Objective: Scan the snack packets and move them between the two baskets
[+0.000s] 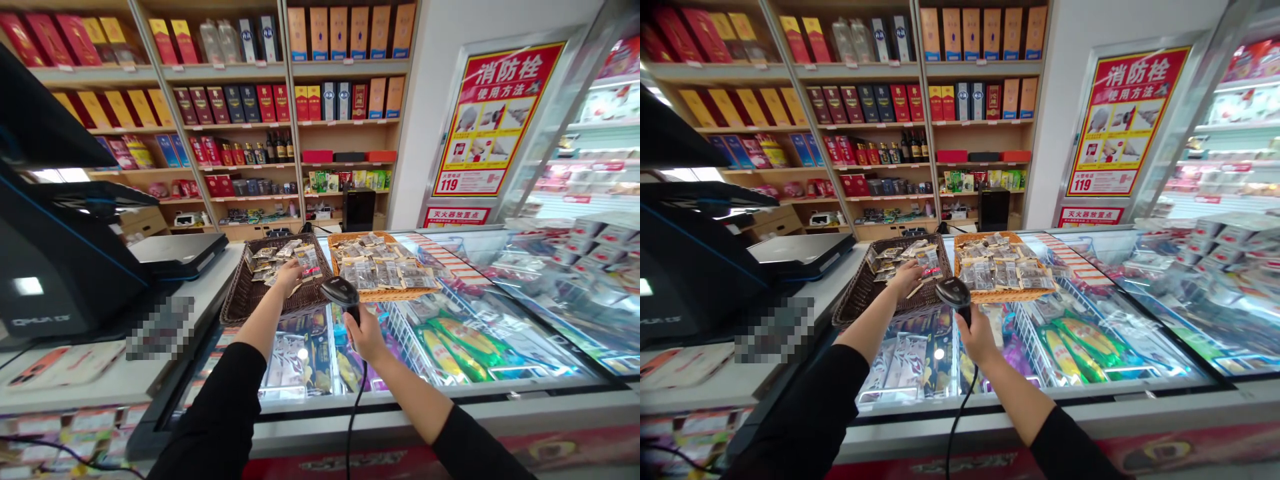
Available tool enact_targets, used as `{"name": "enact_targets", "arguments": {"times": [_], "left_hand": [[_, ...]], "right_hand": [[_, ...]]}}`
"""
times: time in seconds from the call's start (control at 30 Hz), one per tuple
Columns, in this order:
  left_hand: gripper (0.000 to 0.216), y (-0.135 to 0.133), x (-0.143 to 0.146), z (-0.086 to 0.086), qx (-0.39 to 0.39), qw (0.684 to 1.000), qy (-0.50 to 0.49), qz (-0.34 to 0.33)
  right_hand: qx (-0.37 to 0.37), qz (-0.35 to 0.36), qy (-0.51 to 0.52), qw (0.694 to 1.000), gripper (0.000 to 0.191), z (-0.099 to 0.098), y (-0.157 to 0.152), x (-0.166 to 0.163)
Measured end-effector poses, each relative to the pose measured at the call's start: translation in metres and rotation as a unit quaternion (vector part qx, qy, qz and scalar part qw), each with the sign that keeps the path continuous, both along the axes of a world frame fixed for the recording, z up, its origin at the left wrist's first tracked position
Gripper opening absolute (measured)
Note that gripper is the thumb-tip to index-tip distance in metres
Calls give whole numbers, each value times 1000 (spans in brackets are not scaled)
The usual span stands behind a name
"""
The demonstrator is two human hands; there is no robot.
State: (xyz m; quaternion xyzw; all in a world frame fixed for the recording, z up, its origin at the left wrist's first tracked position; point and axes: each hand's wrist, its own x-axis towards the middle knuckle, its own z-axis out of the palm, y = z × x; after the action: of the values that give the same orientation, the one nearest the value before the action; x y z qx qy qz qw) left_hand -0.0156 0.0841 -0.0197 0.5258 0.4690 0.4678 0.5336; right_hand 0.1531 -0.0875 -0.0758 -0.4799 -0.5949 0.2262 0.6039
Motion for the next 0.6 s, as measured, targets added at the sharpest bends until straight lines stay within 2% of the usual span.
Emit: {"name": "enact_targets", "arguments": {"times": [0.13,0.27,0.37,0.47,0.53,0.6], "left_hand": [[43,-1,1,2,4,1000,17,-3],[38,-2,1,6,-12,1000,21,15],[38,-3,-2,8,-8,1000,-1,30],[40,-4,-1,10,36,998,33,34],[44,-2,11,15,58,997,50,14],[46,2,37,24,80,996,46,-16]], "right_hand": [[7,3,9,1000,22,-4,2,1],[-13,30,16,999,20,-6,3,4],[-20,44,56,997,20,-5,5,3],[-5,47,123,991,22,-2,7,3],[24,18,170,985,25,2,9,4],[55,-19,216,975,27,5,11,6]]}}
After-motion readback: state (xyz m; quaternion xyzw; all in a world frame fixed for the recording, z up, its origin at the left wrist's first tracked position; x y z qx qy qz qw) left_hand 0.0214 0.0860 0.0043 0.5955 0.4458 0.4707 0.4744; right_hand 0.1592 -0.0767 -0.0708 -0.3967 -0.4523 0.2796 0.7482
